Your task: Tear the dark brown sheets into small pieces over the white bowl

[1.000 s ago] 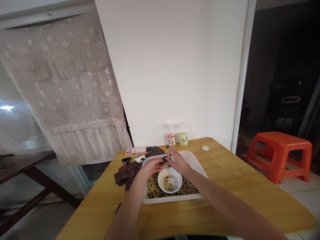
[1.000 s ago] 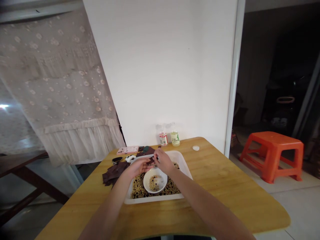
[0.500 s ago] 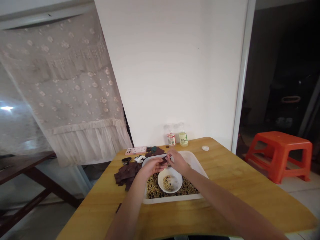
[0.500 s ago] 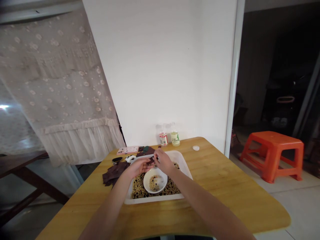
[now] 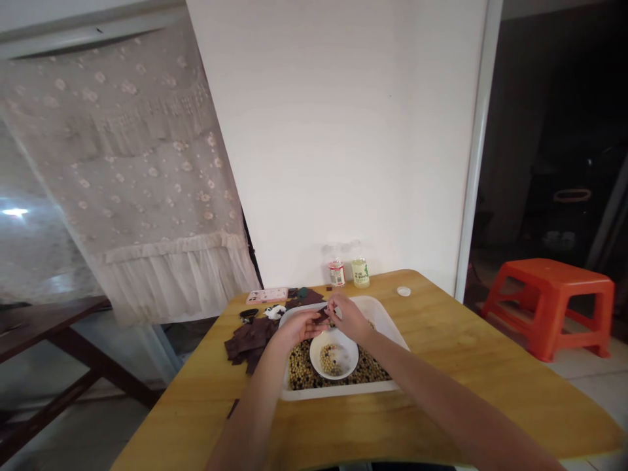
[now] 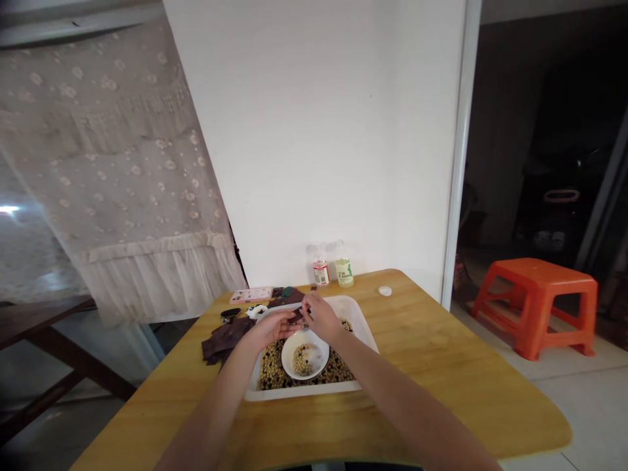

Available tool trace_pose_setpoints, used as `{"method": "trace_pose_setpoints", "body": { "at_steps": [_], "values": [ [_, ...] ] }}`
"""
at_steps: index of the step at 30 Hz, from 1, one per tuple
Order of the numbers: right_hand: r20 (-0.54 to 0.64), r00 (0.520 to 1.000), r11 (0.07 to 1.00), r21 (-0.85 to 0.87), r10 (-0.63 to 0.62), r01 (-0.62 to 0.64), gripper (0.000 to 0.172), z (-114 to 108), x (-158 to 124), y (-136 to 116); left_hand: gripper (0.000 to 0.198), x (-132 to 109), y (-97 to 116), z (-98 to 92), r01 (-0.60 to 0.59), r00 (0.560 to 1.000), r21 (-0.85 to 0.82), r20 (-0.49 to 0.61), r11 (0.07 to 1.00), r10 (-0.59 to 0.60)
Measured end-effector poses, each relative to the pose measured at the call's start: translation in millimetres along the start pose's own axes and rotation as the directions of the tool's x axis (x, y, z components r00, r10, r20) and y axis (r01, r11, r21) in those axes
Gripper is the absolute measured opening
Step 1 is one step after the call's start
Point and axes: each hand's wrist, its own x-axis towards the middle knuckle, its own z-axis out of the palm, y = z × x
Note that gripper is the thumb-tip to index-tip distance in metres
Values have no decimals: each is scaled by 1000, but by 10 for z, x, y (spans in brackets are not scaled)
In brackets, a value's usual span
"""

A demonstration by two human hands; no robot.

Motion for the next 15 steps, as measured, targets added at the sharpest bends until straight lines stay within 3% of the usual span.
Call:
{"method": "trace_pose_setpoints", "body": {
  "at_steps": [15],
  "values": [
    [-3,1000,1000,15,-7,7,11,1,-4,0,16,9,-6,-7,-18,1000,13,-13,1000,18]
  ]
}}
